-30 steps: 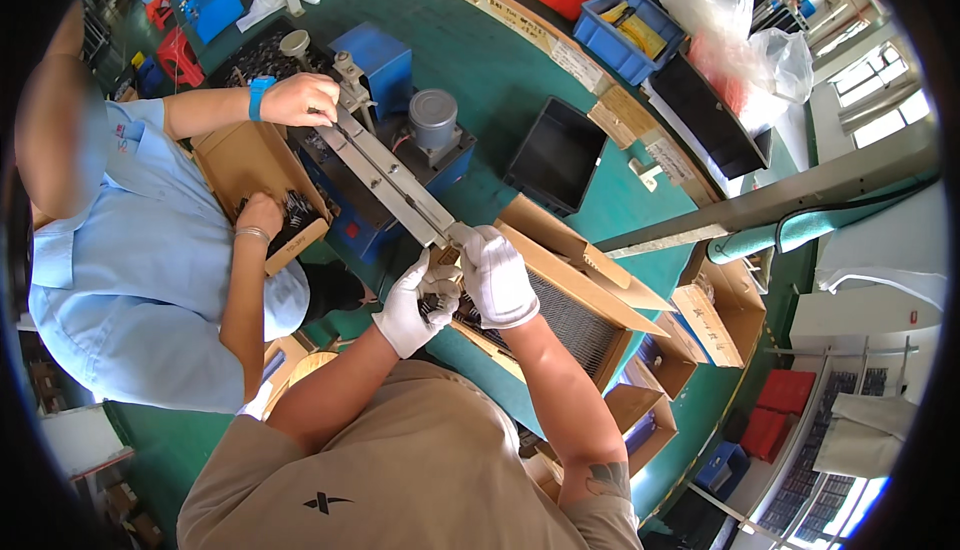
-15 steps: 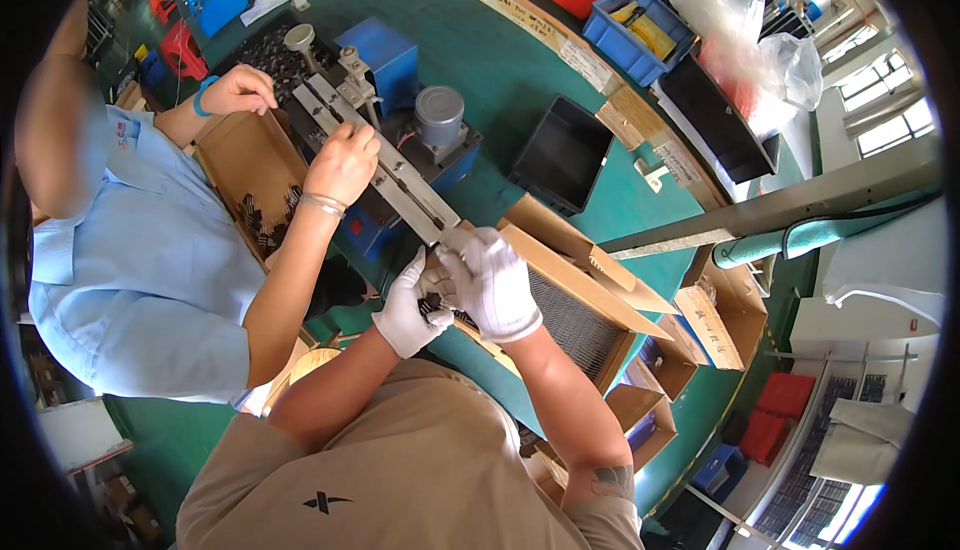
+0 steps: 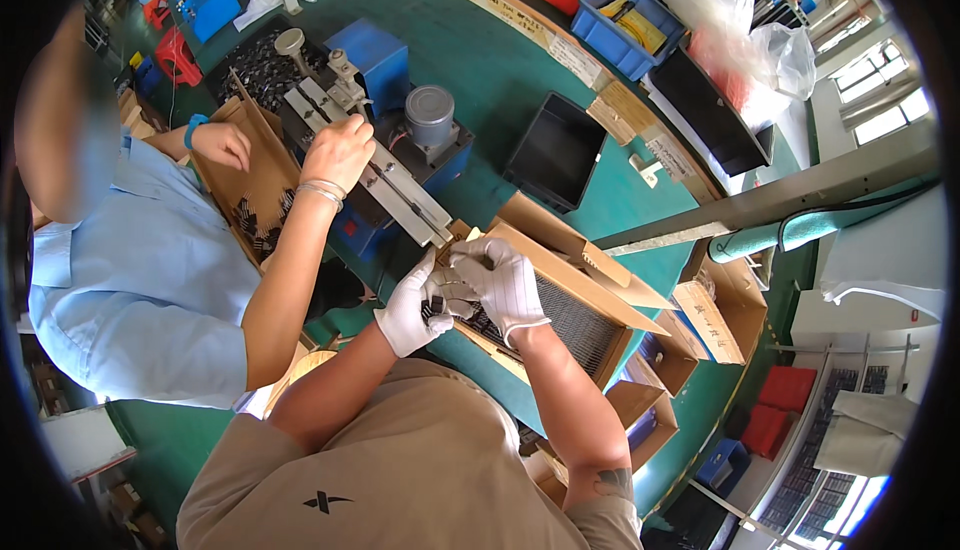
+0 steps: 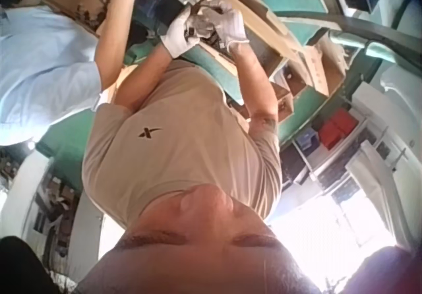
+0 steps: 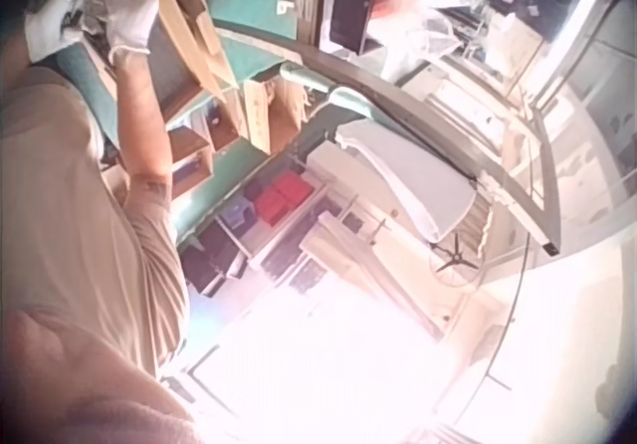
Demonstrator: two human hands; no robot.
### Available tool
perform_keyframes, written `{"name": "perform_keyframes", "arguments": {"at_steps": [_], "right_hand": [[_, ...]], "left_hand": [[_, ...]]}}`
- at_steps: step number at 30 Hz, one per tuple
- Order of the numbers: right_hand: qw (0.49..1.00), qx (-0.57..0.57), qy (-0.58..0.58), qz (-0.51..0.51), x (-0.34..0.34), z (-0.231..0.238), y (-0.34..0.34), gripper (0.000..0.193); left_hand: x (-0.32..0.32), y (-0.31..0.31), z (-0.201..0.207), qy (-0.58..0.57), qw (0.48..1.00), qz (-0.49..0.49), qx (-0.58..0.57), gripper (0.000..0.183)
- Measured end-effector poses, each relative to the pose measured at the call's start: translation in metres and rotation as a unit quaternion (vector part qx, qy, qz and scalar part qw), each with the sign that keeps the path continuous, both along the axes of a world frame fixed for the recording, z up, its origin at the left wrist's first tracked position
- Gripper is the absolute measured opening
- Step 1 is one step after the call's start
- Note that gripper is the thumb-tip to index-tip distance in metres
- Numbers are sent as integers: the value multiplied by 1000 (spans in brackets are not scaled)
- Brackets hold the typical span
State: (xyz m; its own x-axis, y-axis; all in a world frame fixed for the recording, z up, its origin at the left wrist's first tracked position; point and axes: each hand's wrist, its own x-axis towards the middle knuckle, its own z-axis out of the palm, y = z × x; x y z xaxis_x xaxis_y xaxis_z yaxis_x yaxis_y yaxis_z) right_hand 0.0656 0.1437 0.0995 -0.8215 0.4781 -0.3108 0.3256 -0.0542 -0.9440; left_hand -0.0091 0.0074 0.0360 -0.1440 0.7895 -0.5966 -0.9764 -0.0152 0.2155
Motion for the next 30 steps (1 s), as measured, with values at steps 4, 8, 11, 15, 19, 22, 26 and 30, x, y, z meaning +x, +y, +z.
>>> {"name": "perform_keyframes", "arguments": {"at_steps": [4,8,11,15,19,22,26,30], "right_hand": [[980,197,2,-39,-8,-14,-2,20],[945,317,65,-52,-13,-41,-4,13],[900,424,89,-40,-19,-42,-10,13],[887,450,96,-30,-28,-44,-14,11],[888,449,103,-15,-35,-41,-13,12],[892,440,99,-22,-33,-31,-13,14],[923,370,56,87,-6,5,-20,26],[861,471,48,187,18,3,-27,38]], "left_hand": [[1,-4,-19,-6,999,24,26,61],[-1,-5,-19,-16,999,22,16,59],[-1,-5,-25,-14,999,31,26,57],[1,-5,-24,25,998,47,28,55],[0,-4,-30,35,998,42,40,56],[-4,-4,-25,-37,996,59,55,56],[-2,-2,11,-37,993,109,9,54],[-2,1,5,-26,994,81,73,52]]}}
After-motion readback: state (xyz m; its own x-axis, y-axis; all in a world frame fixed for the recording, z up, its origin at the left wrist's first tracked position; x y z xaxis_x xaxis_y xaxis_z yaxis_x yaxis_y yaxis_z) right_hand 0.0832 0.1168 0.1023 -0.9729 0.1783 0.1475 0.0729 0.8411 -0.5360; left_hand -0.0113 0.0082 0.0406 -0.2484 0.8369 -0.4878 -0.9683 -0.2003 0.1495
